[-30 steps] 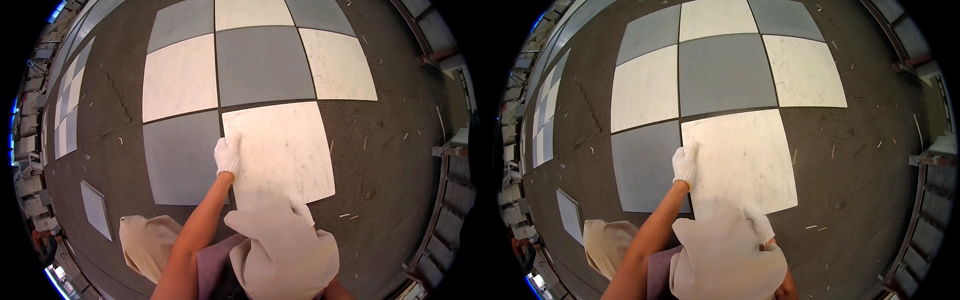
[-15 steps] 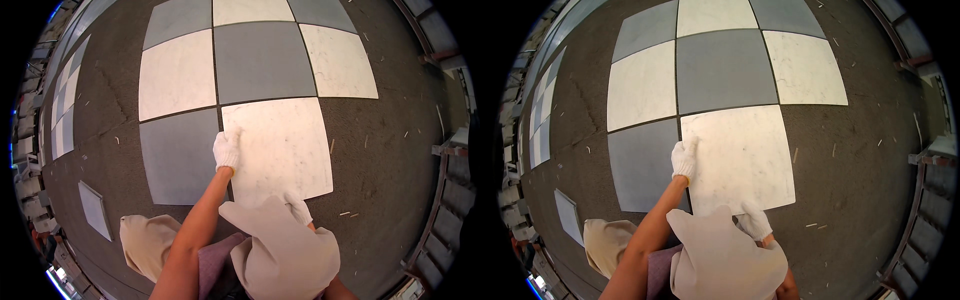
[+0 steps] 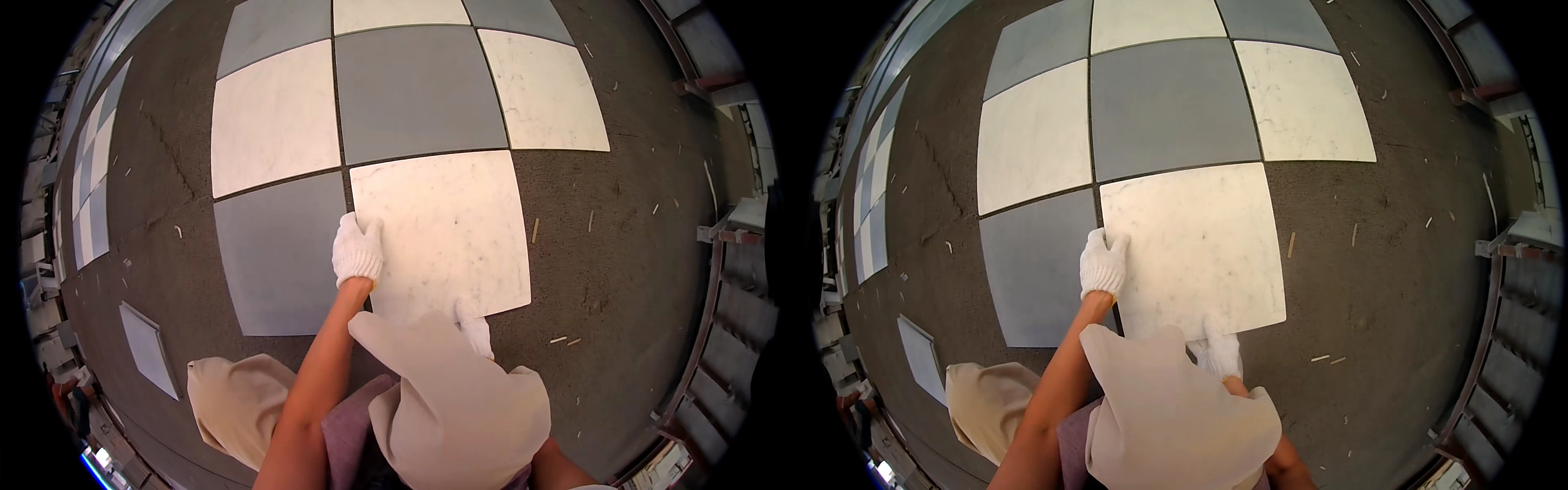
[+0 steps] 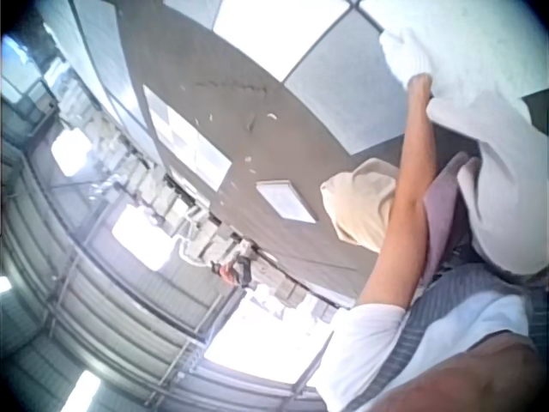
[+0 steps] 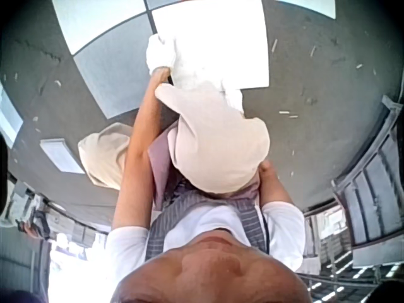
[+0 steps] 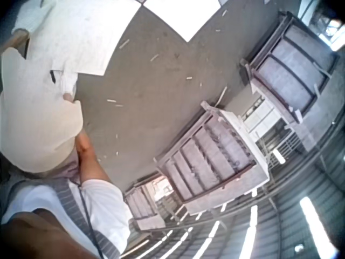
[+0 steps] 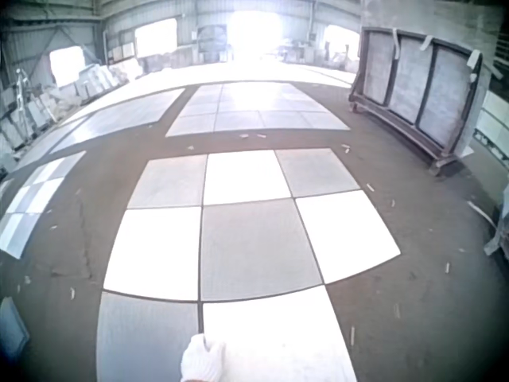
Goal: The person arranges square tiles on the floor in a checkered pattern using white and gray tiles. They pick up tiles from nearby stacks and place them one by one to form a grid.
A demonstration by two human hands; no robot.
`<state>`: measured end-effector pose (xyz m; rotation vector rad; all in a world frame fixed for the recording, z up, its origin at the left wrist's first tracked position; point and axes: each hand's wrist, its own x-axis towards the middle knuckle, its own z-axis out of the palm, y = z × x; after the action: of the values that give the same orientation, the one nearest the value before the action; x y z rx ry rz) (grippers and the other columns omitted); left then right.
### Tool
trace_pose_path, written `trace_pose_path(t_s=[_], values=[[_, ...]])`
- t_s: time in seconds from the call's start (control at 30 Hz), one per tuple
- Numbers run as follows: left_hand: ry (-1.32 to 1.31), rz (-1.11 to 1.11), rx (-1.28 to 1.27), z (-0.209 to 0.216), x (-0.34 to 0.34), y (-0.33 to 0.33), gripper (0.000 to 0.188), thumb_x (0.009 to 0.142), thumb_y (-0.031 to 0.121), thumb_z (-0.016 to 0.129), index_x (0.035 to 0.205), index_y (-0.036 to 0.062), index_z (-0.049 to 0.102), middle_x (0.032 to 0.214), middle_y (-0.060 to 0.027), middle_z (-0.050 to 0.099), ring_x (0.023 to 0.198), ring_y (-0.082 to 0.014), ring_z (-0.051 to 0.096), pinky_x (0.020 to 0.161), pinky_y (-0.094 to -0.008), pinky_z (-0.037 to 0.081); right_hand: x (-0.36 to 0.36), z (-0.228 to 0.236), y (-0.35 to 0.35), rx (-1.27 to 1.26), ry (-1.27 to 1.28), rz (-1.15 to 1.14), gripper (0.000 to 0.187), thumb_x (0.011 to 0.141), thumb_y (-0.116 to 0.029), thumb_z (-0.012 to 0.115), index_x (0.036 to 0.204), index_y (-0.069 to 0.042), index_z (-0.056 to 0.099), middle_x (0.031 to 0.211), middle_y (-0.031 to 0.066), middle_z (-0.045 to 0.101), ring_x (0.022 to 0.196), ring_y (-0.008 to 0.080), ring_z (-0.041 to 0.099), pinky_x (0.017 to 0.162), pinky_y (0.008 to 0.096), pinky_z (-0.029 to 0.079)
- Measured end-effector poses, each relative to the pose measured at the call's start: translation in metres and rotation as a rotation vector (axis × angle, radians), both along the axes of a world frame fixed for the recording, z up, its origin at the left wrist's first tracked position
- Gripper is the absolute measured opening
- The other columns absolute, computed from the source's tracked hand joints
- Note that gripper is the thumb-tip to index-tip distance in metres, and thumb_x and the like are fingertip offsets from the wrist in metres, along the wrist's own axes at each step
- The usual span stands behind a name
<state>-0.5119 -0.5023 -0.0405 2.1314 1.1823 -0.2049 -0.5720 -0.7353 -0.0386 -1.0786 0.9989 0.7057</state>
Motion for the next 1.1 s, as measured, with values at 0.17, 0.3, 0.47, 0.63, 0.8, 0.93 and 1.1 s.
trace_pose_path(t_s=[0.17,0.3,0.47,0.63,0.8,0.93,1.1], values=[[0.046,-0.051,0.0,0.005,-0.005,0.005,0.038,0.09,0.032,0.061,0.113,0.0021,0.053,0.106,-0.0213,0.065,0.1,-0.0394,0.062,0.085,-0.0466,0.049,0.029,0.039,0.012,-0.202,0.143,0.323,0.04,0.094,-0.022,0.062,0.127,-0.002,0.051,0.119,0.0148,0.058,0.104,0.0283,0.06,0.077,0.0445,0.058],[0.065,-0.059,-0.001,0.01,-0.005,0.008,0.031,0.091,0.029,0.06,0.104,0.002,0.052,0.102,-0.021,0.065,0.097,-0.0394,0.062,0.083,-0.0467,0.05,0.039,0.044,0.001,-0.174,0.269,0.671,0.038,0.094,-0.032,0.061,0.115,-0.001,0.06,0.103,0.011,0.064,0.095,0.0229,0.061,0.076,0.0366,0.055],[0.177,-0.175,0.071,0.007,-0.008,0.015,0.027,0.092,0.027,0.054,0.1,0.0015,0.052,0.094,-0.022,0.066,0.091,-0.0403,0.064,0.078,-0.048,0.051,0.072,0.084,-0.013,-0.048,-0.034,1.493,0.037,0.093,-0.033,0.057,0.089,0.003,0.067,0.089,0.0085,0.068,0.082,0.0153,0.061,0.075,0.0287,0.048],[0.188,-0.283,0.224,0.045,0.012,0.017,0.028,0.089,0.029,0.054,0.096,0.0022,0.059,0.088,-0.0237,0.067,0.087,-0.0402,0.064,0.075,-0.0495,0.05,0.141,0.011,-0.09,-0.942,-0.636,0.93,0.05,0.088,-0.034,0.065,0.128,-0.003,0.058,0.111,0.0157,0.067,0.099,0.0255,0.064,0.087,0.0358,0.05],[0.159,-0.304,0.159,0.045,0.008,0.028,0.028,0.088,0.03,0.053,0.097,0.0051,0.062,0.094,-0.0188,0.067,0.091,-0.0368,0.065,0.077,-0.0468,0.052,0.158,-0.011,-0.062,-1.2,-0.61,1.047,0.06,0.08,-0.046,0.067,0.126,-0.009,0.059,0.118,0.0162,0.061,0.105,0.0314,0.061,0.09,0.0397,0.048],[0.216,-0.265,0.184,0.016,-0.015,0.009,0.028,0.087,0.029,0.058,0.104,0.0067,0.057,0.106,-0.0175,0.059,0.094,-0.0362,0.065,0.077,-0.0475,0.054,0.154,-0.01,-0.042,-1.213,-0.684,1.084,0.056,0.079,-0.045,0.068,0.12,-0.008,0.061,0.116,0.0152,0.061,0.104,0.0311,0.061,0.089,0.0404,0.048],[0.234,-0.178,0.227,0.019,-0.015,-0.018,0.035,0.084,0.025,0.064,0.112,0.0075,0.053,0.107,-0.0151,0.055,0.101,-0.0342,0.059,0.083,-0.0458,0.052,0.157,-0.019,-0.046,-1.115,-0.606,0.912,0.06,0.073,-0.043,0.075,0.117,-0.005,0.061,0.117,0.0153,0.06,0.105,0.0304,0.061,0.089,0.0409,0.048]])
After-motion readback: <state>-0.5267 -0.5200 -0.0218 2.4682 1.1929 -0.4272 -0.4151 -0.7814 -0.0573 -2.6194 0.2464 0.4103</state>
